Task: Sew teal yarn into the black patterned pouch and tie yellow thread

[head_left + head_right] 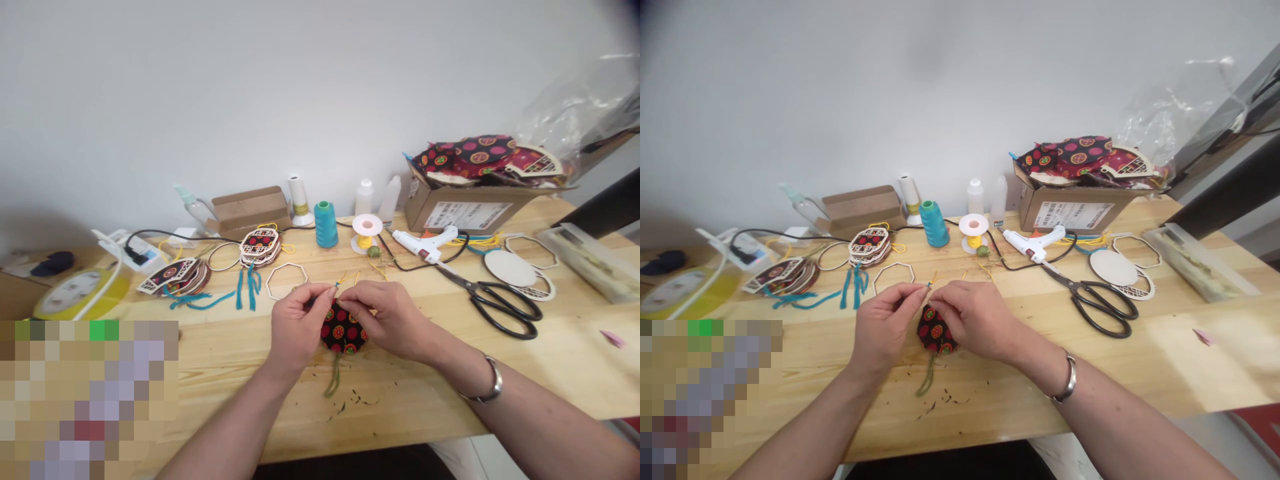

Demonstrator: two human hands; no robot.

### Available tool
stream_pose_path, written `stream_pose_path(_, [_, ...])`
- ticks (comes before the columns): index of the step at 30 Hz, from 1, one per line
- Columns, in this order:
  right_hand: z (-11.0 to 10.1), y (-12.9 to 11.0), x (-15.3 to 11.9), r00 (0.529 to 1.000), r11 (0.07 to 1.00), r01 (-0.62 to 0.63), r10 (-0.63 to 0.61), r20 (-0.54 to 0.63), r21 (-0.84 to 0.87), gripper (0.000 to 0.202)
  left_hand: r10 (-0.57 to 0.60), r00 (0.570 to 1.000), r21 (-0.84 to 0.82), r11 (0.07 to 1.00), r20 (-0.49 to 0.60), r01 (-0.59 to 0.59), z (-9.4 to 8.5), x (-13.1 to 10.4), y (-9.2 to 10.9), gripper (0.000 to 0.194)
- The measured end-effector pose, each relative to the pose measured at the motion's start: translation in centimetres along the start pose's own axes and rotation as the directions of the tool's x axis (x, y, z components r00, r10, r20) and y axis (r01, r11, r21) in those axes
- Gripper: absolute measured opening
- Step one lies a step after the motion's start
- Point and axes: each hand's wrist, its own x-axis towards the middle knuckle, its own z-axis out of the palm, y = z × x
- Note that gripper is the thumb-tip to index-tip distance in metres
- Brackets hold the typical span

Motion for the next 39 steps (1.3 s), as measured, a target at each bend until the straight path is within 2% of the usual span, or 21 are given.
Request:
stream_pose_path(6, [0.2, -0.1, -0.3, 0.999, 0.992, 0.044, -0.04, 0.035, -0.117, 0.02, -0.011, 1.0, 0.005, 1.0, -0.008, 0.011, 0.1, 0.0, 0.0, 0.008])
stream_pose_path(10, [0.1, 0.0, -0.4, 0.994, 0.96, 0.104, -0.092, 0.057, -0.259, 0.019, -0.014, 1.0, 0.017, 1.0, -0.004, 0.014, 0.1, 0.0, 0.0, 0.008])
stream_pose_path(12, [0.0, 0.0, -0.4, 0.985, 0.907, 0.175, -0.165, 0.059, -0.382, 0.02, -0.005, 1.0, 0.034, 0.999, 0.003, 0.005, 0.2, 0.0, -0.1, 0.008])
stream_pose_path(16, [-0.8, -0.4, -0.2, 0.935, 0.741, 0.334, -0.338, 0.106, -0.583, 0.022, 0.059, 0.997, 0.08, 0.995, 0.058, -0.063, 0.2, 0.0, -0.3, 0.01])
stream_pose_path(19, [-1.6, -0.9, 0.0, 0.914, 0.681, 0.38, -0.38, 0.141, -0.626, 0.021, 0.103, 0.984, 0.078, 0.99, 0.146, -0.115, 0.2, -0.1, -0.6, 0.013])
stream_pose_path(22, [-2.3, -1.1, 0.2, 0.902, 0.661, 0.404, -0.403, 0.156, -0.632, 0.022, 0.137, 0.967, 0.053, 0.987, 0.216, -0.151, 0.1, -0.2, -0.8, 0.014])
stream_pose_path(26, [-2.7, -0.6, 0.3, 0.911, 0.715, 0.394, -0.387, 0.143, -0.578, 0.022, 0.161, 0.948, -0.032, 0.987, 0.274, -0.159, 0.1, -0.2, -0.6, 0.012])
stream_pose_path(31, [-2.8, 0.9, 0.6, 0.968, 0.919, 0.253, -0.241, 0.076, -0.303, 0.021, 0.165, 0.931, -0.113, 0.984, 0.326, -0.135, 0.1, -0.3, -0.1, 0.011])
stream_pose_path(35, [-2.2, 1.8, 0.8, 0.994, 0.994, 0.104, -0.103, 0.02, -0.021, 0.014, 0.137, 0.95, -0.156, 0.983, 0.282, -0.095, -0.1, -0.2, 0.1, 0.008])
stream_pose_path(39, [-1.7, 1.6, 0.9, 1.0, 0.995, -0.01, 0.008, 0.023, 0.098, 0.014, 0.061, 0.983, -0.159, 0.987, 0.174, -0.034, -0.1, -0.1, 0.0, 0.007])
